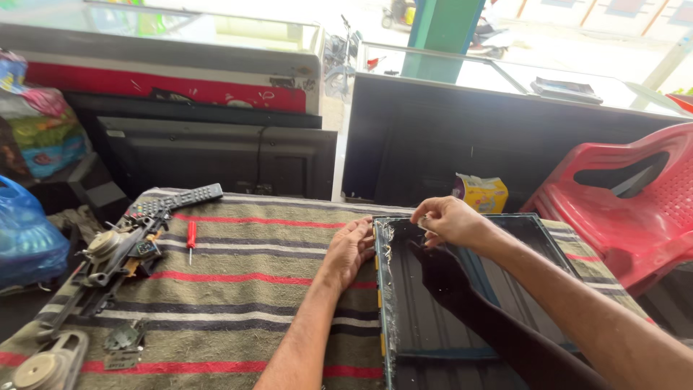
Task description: The person removes old adhesive tape residue from the frame of a disassembled TV panel laid on a cloth-covered workbench. They peel strips of tape and scrape the frame edges by hand, rotating the panel to work along each side and picking at the remaining residue along the border.
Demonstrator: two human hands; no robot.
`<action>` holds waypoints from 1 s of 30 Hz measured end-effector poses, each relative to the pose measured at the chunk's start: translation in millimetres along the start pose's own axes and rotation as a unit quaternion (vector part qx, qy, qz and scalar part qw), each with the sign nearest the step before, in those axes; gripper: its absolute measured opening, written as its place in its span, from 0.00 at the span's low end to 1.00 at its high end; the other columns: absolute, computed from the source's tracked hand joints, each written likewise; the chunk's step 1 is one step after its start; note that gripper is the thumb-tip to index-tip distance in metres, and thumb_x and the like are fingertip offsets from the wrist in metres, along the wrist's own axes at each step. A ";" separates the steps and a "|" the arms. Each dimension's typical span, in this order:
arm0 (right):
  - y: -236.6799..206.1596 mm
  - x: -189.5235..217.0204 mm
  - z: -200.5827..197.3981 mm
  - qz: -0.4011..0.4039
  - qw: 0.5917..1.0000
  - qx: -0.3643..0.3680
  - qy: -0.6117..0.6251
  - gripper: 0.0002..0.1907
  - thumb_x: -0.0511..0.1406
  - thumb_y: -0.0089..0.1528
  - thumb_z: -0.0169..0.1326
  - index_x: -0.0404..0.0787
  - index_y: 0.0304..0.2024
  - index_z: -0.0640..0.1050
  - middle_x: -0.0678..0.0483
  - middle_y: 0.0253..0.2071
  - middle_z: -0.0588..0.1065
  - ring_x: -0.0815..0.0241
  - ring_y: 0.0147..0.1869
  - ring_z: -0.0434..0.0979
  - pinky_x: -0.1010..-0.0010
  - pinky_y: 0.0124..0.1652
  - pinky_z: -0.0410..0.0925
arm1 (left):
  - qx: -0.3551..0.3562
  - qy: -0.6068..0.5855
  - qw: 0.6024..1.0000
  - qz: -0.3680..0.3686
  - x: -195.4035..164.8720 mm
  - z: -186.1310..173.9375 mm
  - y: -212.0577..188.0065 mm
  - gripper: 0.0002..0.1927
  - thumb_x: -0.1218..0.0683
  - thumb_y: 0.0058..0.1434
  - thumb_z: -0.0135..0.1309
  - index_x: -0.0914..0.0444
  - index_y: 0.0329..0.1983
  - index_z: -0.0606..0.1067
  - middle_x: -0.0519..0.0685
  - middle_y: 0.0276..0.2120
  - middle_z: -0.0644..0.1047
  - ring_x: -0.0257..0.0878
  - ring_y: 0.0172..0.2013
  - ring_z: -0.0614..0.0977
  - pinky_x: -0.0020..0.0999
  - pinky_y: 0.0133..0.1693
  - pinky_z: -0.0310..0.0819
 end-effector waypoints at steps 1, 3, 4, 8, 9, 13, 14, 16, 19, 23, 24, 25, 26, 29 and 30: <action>5.9 1.8 3.5 0.010 1.000 -0.009 -0.012 0.13 0.33 0.65 0.55 0.36 0.50 0.81 0.52 0.31 0.72 0.65 0.34 0.78 0.71 0.39 0.79 | 0.004 0.017 1.000 0.005 -0.7 -0.9 3.2 0.16 0.53 0.74 0.45 0.64 0.60 0.70 0.48 0.41 0.79 0.36 0.40 0.81 0.36 0.47 0.78; 15.2 5.4 10.0 0.031 0.999 -0.026 -0.034 0.14 0.33 0.63 0.56 0.38 0.52 0.79 0.52 0.33 0.80 0.62 0.34 0.81 0.70 0.38 0.77 | 0.020 0.003 1.000 0.008 -0.4 -2.3 7.5 0.18 0.53 0.73 0.44 0.63 0.63 0.69 0.47 0.42 0.80 0.34 0.41 0.81 0.35 0.47 0.78; 19.1 7.8 12.8 0.032 0.997 -0.040 -0.054 0.13 0.34 0.63 0.57 0.36 0.49 0.81 0.53 0.34 0.80 0.64 0.34 0.81 0.70 0.37 0.77 | 0.027 -0.005 1.000 0.009 1.0 -3.2 8.4 0.18 0.52 0.73 0.44 0.62 0.64 0.68 0.47 0.42 0.80 0.33 0.41 0.81 0.34 0.47 0.77; 31.0 18.1 22.9 -0.017 0.987 -0.072 -0.141 0.11 0.35 0.60 0.62 0.34 0.41 0.85 0.54 0.33 0.82 0.64 0.36 0.82 0.76 0.36 0.73 | 0.028 -0.010 0.999 0.012 4.3 -9.6 13.6 0.20 0.54 0.72 0.46 0.63 0.66 0.67 0.45 0.39 0.80 0.31 0.38 0.81 0.32 0.45 0.78; 33.1 19.6 25.5 -0.039 0.983 -0.073 -0.162 0.10 0.35 0.59 0.63 0.35 0.39 0.86 0.52 0.31 0.83 0.63 0.36 0.82 0.78 0.35 0.72 | 0.031 -0.019 0.999 0.012 5.3 -11.3 14.8 0.20 0.55 0.72 0.46 0.63 0.66 0.67 0.45 0.38 0.80 0.30 0.37 0.81 0.31 0.44 0.78; 44.3 15.5 31.6 -0.023 0.990 -0.053 -0.128 0.11 0.35 0.58 0.65 0.34 0.39 0.85 0.51 0.30 0.82 0.62 0.32 0.79 0.74 0.31 0.71 | 0.032 -0.018 0.999 0.011 10.3 -15.9 21.4 0.21 0.55 0.72 0.47 0.63 0.66 0.66 0.44 0.35 0.79 0.28 0.32 0.80 0.29 0.41 0.78; 47.7 14.1 32.4 -0.014 0.994 -0.041 -0.105 0.11 0.35 0.58 0.65 0.33 0.40 0.85 0.50 0.30 0.82 0.61 0.30 0.78 0.73 0.30 0.71 | 0.036 -0.022 0.999 0.014 11.0 -16.7 23.3 0.21 0.55 0.72 0.47 0.63 0.66 0.66 0.44 0.35 0.79 0.28 0.32 0.79 0.29 0.40 0.79; 53.9 12.4 32.8 -0.005 0.996 -0.026 -0.089 0.12 0.34 0.58 0.64 0.32 0.40 0.84 0.50 0.31 0.82 0.62 0.29 0.78 0.72 0.30 0.73 | 0.041 -0.031 0.999 0.017 13.2 -18.5 25.6 0.20 0.55 0.72 0.47 0.64 0.67 0.67 0.43 0.35 0.78 0.27 0.30 0.79 0.29 0.39 0.79; 59.8 12.8 32.1 -0.001 0.993 -0.021 -0.116 0.13 0.34 0.57 0.65 0.32 0.41 0.83 0.51 0.32 0.82 0.64 0.30 0.82 0.73 0.32 0.77 | 0.037 -0.041 0.998 0.014 16.0 -21.0 28.0 0.20 0.55 0.72 0.48 0.62 0.66 0.68 0.44 0.35 0.78 0.27 0.28 0.77 0.30 0.37 0.79; 61.0 12.1 33.9 0.007 0.989 -0.021 -0.148 0.13 0.35 0.57 0.65 0.32 0.41 0.83 0.51 0.32 0.82 0.64 0.30 0.82 0.73 0.33 0.78 | 0.031 -0.049 0.998 -0.019 19.6 -24.2 29.9 0.17 0.54 0.72 0.46 0.63 0.62 0.68 0.44 0.36 0.79 0.30 0.28 0.79 0.32 0.35 0.78; 60.2 12.4 34.8 0.007 0.988 -0.022 -0.153 0.13 0.35 0.57 0.65 0.33 0.41 0.83 0.50 0.32 0.82 0.64 0.30 0.82 0.73 0.33 0.77 | 0.038 -0.052 0.998 -0.022 20.0 -24.5 29.8 0.16 0.53 0.73 0.46 0.64 0.61 0.68 0.44 0.36 0.79 0.30 0.29 0.79 0.32 0.35 0.78; 59.2 13.0 35.3 0.005 0.987 -0.028 -0.155 0.12 0.35 0.58 0.65 0.33 0.41 0.83 0.51 0.32 0.82 0.64 0.30 0.82 0.72 0.33 0.77 | 0.045 -0.055 0.997 -0.026 20.3 -24.6 29.7 0.16 0.53 0.73 0.46 0.64 0.60 0.69 0.44 0.36 0.78 0.31 0.29 0.79 0.32 0.34 0.78; 58.4 13.8 35.9 0.004 0.987 -0.033 -0.158 0.11 0.35 0.58 0.64 0.34 0.41 0.84 0.51 0.32 0.83 0.65 0.30 0.81 0.72 0.33 0.77 | 0.047 -0.051 0.997 -0.026 20.0 -24.9 30.1 0.16 0.53 0.73 0.46 0.64 0.60 0.69 0.44 0.36 0.78 0.31 0.29 0.79 0.31 0.35 0.78; 56.4 16.9 37.2 0.013 0.984 -0.038 -0.171 0.10 0.35 0.59 0.63 0.37 0.40 0.84 0.52 0.30 0.83 0.64 0.29 0.80 0.71 0.32 0.76 | 0.043 -0.040 0.998 -0.031 21.2 -26.6 28.9 0.15 0.53 0.73 0.45 0.63 0.60 0.69 0.45 0.37 0.78 0.31 0.30 0.80 0.31 0.36 0.79; 56.4 18.2 37.4 0.016 0.983 -0.039 -0.177 0.09 0.35 0.59 0.63 0.37 0.40 0.85 0.52 0.29 0.83 0.63 0.28 0.80 0.71 0.32 0.75 | 0.039 -0.034 0.998 -0.032 21.2 -27.2 29.3 0.16 0.52 0.73 0.44 0.63 0.60 0.69 0.45 0.37 0.78 0.31 0.30 0.80 0.32 0.37 0.79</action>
Point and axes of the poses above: each hand's wrist, its own y-axis towards the middle knuckle, its own z-axis out of the palm, x = y × z, the point moved 3 cm from there along y, towards the middle knuckle
